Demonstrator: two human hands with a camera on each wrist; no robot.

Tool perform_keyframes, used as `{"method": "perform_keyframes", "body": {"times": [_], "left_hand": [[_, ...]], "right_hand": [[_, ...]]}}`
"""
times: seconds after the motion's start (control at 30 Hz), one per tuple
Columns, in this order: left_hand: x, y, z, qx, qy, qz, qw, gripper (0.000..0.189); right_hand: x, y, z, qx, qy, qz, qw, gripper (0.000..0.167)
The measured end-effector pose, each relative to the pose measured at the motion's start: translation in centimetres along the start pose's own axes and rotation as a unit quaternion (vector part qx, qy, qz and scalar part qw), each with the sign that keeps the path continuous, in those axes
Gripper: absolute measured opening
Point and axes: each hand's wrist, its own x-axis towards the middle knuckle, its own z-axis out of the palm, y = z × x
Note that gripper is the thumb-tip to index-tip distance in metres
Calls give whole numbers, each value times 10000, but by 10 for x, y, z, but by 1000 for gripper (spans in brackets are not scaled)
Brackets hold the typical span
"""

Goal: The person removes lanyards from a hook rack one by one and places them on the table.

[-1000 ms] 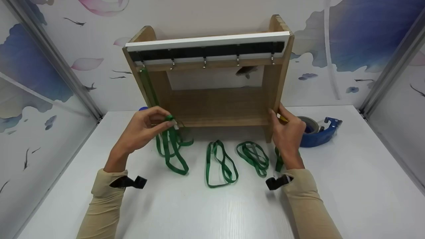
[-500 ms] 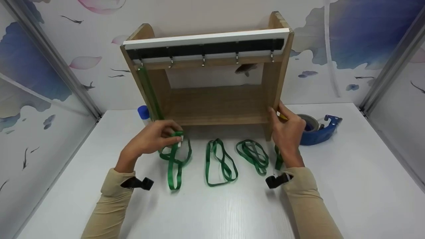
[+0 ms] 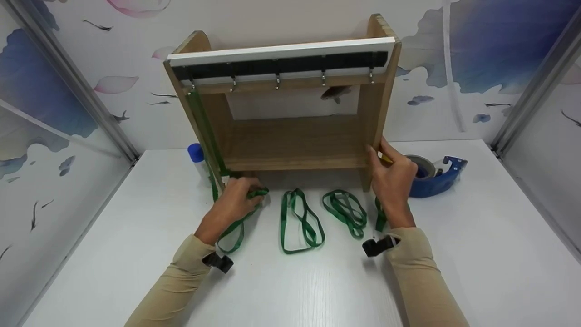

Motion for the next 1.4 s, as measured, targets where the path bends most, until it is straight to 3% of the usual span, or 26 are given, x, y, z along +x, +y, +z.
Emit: {"method": "perform_keyframes", "body": {"times": [0.13, 0.27, 0.5, 0.73, 0.93, 1.03, 1.23, 1.4], "left_hand": [[3, -8, 11, -278, 34, 54, 9996, 29], [3, -11, 16, -213, 175, 88, 9996, 30], [1, -3, 13, 411, 329, 5, 9986, 34], [-5, 5, 9, 1047, 273, -60, 9941, 34], [-8, -2, 14, 685, 163, 145, 9974, 30], [-8, -4, 14, 562, 156, 34, 9983, 31], [-11, 1, 10, 1201, 290, -76, 9923, 37], [-16, 4, 6, 1436, -10, -69, 9896, 34]], "right_hand": [[0, -1, 1, 7, 41, -36, 10000, 45], [0, -1, 0, 15, 65, -33, 10000, 45], [-1, -1, 0, 76, 42, -32, 10000, 45], [0, -1, 1, 94, 54, -47, 9999, 45], [0, -1, 0, 50, 72, -50, 9999, 46], [-1, -1, 0, 43, 48, -30, 10000, 46], [-1, -1, 0, 50, 14, -20, 10000, 46], [-1, 0, 0, 31, 3, 16, 10000, 46]]}}
